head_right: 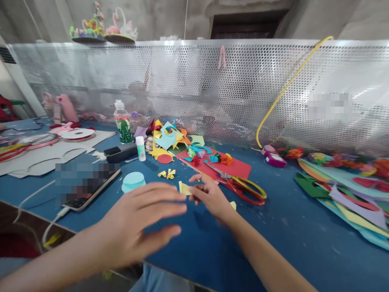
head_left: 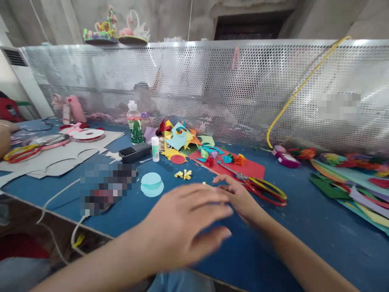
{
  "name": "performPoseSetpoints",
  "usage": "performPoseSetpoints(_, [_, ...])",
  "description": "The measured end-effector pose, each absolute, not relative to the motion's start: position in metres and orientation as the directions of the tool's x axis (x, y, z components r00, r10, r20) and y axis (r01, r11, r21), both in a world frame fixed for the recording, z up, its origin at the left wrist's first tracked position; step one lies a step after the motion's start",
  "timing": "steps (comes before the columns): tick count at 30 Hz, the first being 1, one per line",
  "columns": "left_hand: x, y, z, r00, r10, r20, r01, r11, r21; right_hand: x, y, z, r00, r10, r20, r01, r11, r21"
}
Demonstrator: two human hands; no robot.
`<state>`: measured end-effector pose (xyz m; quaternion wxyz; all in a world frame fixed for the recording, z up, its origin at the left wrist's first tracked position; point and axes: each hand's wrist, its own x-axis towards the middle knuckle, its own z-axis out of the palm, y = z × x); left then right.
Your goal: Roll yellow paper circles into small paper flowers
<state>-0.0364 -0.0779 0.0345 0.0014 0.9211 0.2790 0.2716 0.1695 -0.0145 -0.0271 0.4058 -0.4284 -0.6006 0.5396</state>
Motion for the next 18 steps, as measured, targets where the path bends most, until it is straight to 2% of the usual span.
performPoseSetpoints(2, [-0.027,-0.057,0.033,0.748,0.516,0.417,0.537,-0.84,0.076,0.168,-0.017,-0.026,-0.35,0.936,-0.029,0.038,-0.016,-0.999])
performPoseSetpoints(5, [-0.018,-0.031,0.025,0.782,0.544,0.304,0.557,-0.829,0.051,0.166,-0.019,-0.025,-0.399,0.912,-0.09,0.014,-0.092,-0.996])
performPoseSetpoints(7, [-0.016,-0.02,0.02,0.737,0.618,0.275,0.593,-0.786,0.176,0.166,-0.018,-0.025,-0.383,0.922,-0.063,0.061,-0.043,-0.997])
performPoseSetpoints(9, [-0.016,-0.013,0.015,0.647,0.736,0.198,0.622,-0.66,0.422,0.167,-0.016,-0.027,-0.332,0.943,0.023,0.177,0.086,-0.98])
performPoseSetpoints(11, [-0.017,-0.005,0.008,0.585,0.811,0.02,0.591,-0.443,0.674,0.168,-0.014,-0.029,-0.31,0.947,0.09,0.306,0.189,-0.933])
performPoseSetpoints(13, [-0.016,0.001,0.0,0.579,0.799,-0.164,0.528,-0.215,0.821,0.169,-0.014,-0.032,-0.341,0.936,0.085,0.402,0.227,-0.887])
performPoseSetpoints(15, [-0.016,0.006,-0.01,0.583,0.762,-0.281,0.509,-0.073,0.858,0.169,-0.015,-0.035,-0.394,0.917,0.056,0.481,0.258,-0.838])
performPoseSetpoints(16, [-0.015,0.007,-0.014,0.581,0.757,-0.3,0.524,-0.065,0.849,0.168,-0.015,-0.037,-0.416,0.908,0.051,0.516,0.283,-0.808])
performPoseSetpoints(18, [-0.013,0.006,-0.019,0.574,0.777,-0.257,0.594,-0.179,0.784,0.168,-0.015,-0.039,-0.442,0.894,0.066,0.58,0.342,-0.74])
